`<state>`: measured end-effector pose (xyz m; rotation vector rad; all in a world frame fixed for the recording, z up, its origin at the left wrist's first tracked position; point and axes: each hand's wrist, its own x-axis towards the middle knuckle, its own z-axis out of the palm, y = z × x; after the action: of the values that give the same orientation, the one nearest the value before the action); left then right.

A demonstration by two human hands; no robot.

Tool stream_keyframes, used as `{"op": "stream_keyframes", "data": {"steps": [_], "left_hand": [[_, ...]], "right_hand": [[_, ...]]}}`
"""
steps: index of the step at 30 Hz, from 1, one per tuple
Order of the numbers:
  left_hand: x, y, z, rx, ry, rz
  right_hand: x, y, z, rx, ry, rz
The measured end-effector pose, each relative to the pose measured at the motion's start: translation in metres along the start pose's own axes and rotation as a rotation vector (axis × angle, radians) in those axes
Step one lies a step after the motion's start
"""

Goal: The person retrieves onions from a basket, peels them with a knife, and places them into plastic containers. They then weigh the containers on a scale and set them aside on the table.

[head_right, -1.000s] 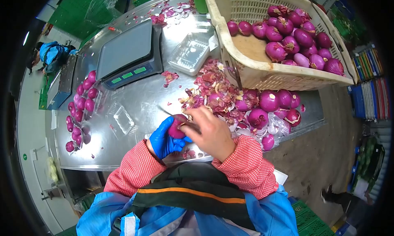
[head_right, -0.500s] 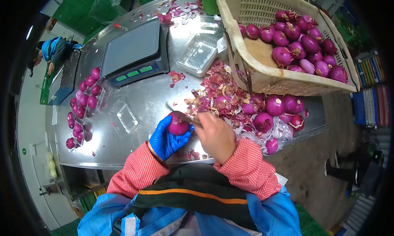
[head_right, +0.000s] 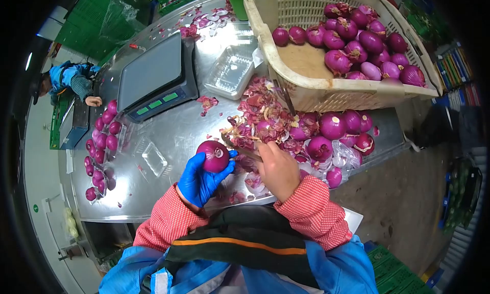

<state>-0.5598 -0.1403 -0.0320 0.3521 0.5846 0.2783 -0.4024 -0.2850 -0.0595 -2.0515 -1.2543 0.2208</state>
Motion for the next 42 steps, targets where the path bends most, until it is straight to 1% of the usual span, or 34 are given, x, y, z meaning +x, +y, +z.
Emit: {"op": "stream_keyframes", "data": {"steps": [2,4,6,7,8,9,10,11,13,14,15,16,17,18,19,20,23,26,27,30,31,33,34,36,37,39,40,41,42], "left_hand": [[-0.002,-0.005,-0.001,0.089,0.009,0.037],[0.001,-0.011,-0.001,0.223,0.021,0.116],[0.000,-0.021,-0.006,0.505,0.023,0.209],[-0.003,-0.025,-0.007,0.644,0.032,0.240],[-0.006,-0.030,-0.008,0.781,0.048,0.268],[-0.007,-0.037,-0.015,0.731,0.043,0.262],[-0.010,-0.037,-0.024,0.868,0.064,0.316],[-0.014,-0.036,-0.034,1.009,0.087,0.367],[-0.023,-0.019,-0.053,1.043,0.052,0.385],[-0.029,-0.002,-0.062,0.967,0.110,0.302],[-0.036,0.018,-0.070,0.892,0.260,0.204],[-0.042,0.031,-0.096,1.039,0.317,0.325],[-0.042,0.034,-0.141,1.165,0.386,0.406],[-0.051,0.044,-0.150,1.262,0.415,0.280],[-0.057,0.049,-0.162,1.532,0.285,0.337],[-0.061,0.051,-0.173,1.797,0.142,0.392],[-0.078,0.034,-0.174,2.023,0.127,0.414],[-0.095,0.031,-0.171,1.964,0.186,0.429],[-0.101,0.030,-0.170,1.946,0.225,0.453],[-0.119,0.028,-0.199,1.871,0.215,0.620],[-0.122,0.029,-0.206,1.798,0.337,0.605],[-0.122,0.033,-0.217,1.641,0.564,0.571],[-0.118,0.035,-0.222,1.572,0.549,0.548],[-0.105,0.040,-0.227,1.437,0.513,0.507],[-0.101,0.041,-0.226,1.447,0.482,0.387],[-0.078,0.028,-0.259,1.287,0.416,0.437],[-0.070,0.027,-0.260,1.208,0.383,0.458],[-0.065,0.024,-0.259,1.027,0.392,0.373],[-0.062,0.026,-0.260,1.063,0.390,0.316]], "right_hand": [[0.001,-0.003,-0.002,0.242,0.028,0.012],[0.009,0.000,-0.002,0.681,-0.197,0.234],[0.020,0.000,-0.004,1.122,-0.456,0.442],[0.023,0.002,-0.001,1.160,-0.567,0.444],[0.023,0.003,0.001,1.263,-0.627,0.472],[0.021,0.004,0.004,1.365,-0.690,0.504],[0.020,0.006,0.008,1.465,-0.754,0.538],[0.016,0.009,0.017,1.489,-0.788,0.511],[0.011,0.006,0.029,1.431,-0.811,0.552],[0.010,0.006,0.035,1.402,-0.813,0.572],[0.007,0.010,0.043,1.313,-0.795,0.612],[0.008,0.005,0.051,1.161,-0.703,0.436],[0.011,-0.002,0.061,1.005,-0.607,0.262],[0.014,-0.009,0.068,0.846,-0.505,0.089],[0.016,-0.016,0.072,0.685,-0.488,0.063],[0.017,-0.026,0.076,0.604,-0.512,0.081],[0.023,-0.066,0.090,0.398,-0.583,0.124],[0.024,-0.090,0.121,0.293,-0.613,-0.081],[0.018,-0.087,0.138,0.195,-0.569,-0.221],[0.015,-0.083,0.148,0.087,-0.584,-0.258],[0.017,-0.078,0.145,0.143,-0.543,-0.233],[0.013,-0.059,0.141,0.230,-0.461,-0.064],[0.010,-0.050,0.140,0.271,-0.419,0.017],[-0.004,-0.032,0.139,0.106,-0.470,0.051],[-0.012,-0.027,0.139,0.022,-0.493,0.066],[-0.032,-0.024,0.145,0.331,-0.630,0.268],[-0.034,-0.031,0.145,0.488,-0.693,0.373],[-0.032,-0.036,0.143,0.502,-0.743,0.431],[-0.035,-0.031,0.147,0.541,-0.707,0.425]]}}
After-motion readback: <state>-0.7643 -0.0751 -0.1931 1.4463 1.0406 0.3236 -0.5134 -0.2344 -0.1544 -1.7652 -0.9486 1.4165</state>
